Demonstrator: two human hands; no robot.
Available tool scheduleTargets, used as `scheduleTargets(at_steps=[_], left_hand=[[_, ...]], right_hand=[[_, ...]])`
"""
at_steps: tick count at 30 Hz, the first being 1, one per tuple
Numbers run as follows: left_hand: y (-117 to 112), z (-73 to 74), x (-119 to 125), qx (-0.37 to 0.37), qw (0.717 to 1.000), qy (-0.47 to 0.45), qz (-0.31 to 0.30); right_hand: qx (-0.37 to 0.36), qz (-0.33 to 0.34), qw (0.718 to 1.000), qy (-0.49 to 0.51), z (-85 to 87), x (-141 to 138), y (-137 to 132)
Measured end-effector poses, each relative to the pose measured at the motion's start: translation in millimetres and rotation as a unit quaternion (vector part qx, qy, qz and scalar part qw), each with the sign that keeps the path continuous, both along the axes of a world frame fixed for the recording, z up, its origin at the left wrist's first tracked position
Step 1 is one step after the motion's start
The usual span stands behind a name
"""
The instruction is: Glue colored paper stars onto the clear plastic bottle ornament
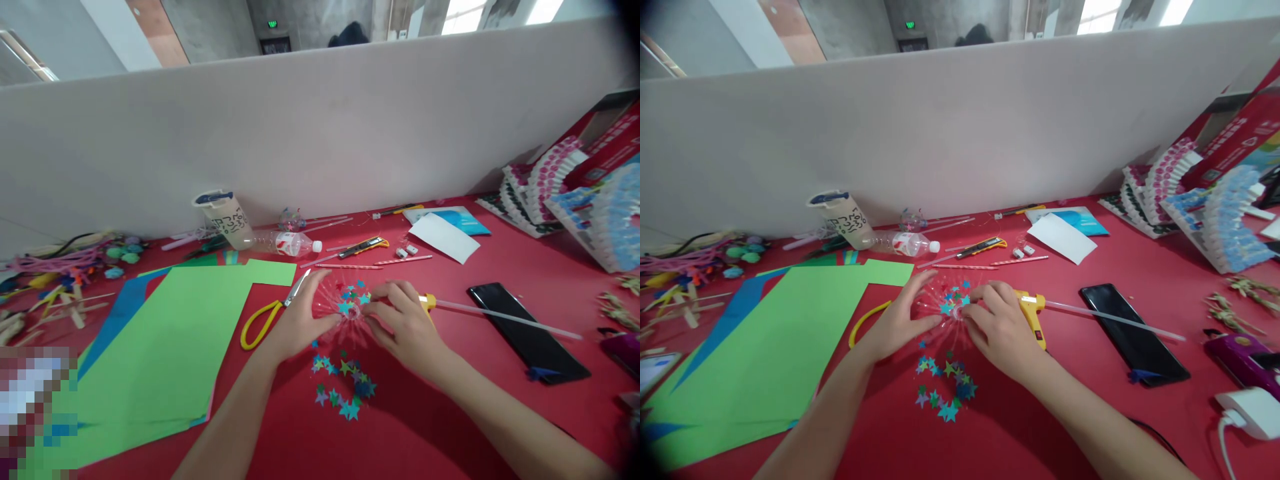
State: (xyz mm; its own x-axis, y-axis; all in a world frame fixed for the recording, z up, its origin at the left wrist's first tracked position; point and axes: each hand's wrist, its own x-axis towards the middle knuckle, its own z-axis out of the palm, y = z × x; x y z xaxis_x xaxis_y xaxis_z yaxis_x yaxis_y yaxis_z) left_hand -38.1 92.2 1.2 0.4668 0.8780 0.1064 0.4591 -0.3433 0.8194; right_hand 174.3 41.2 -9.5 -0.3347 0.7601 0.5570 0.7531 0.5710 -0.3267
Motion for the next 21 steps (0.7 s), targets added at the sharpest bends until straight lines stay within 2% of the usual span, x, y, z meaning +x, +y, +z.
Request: scheduleTargets(at_steps=[3, 8, 12, 21], left_hand=[[-1, -2.6, 1, -0.035, 0.999, -0.012, 0.004], [-2, -2.3, 3, -0.015, 1.0, 0.009, 0.003], [-2, -2.2, 3, -0.006, 1.0, 0.029, -0.004], [-3, -5.5, 5, -0.018, 0.999, 0.048, 0.0]], right_hand=[[0.014, 0.005, 1.0, 0.004, -4.0, 1, -1], [0.072, -0.012, 0.997, 0.026, -10.2, 4, -4], [0.12, 0.003, 0.993, 0.022, -14.7, 10, -6], [0.116, 0.001, 0.993, -0.029, -18.7, 7, -4]])
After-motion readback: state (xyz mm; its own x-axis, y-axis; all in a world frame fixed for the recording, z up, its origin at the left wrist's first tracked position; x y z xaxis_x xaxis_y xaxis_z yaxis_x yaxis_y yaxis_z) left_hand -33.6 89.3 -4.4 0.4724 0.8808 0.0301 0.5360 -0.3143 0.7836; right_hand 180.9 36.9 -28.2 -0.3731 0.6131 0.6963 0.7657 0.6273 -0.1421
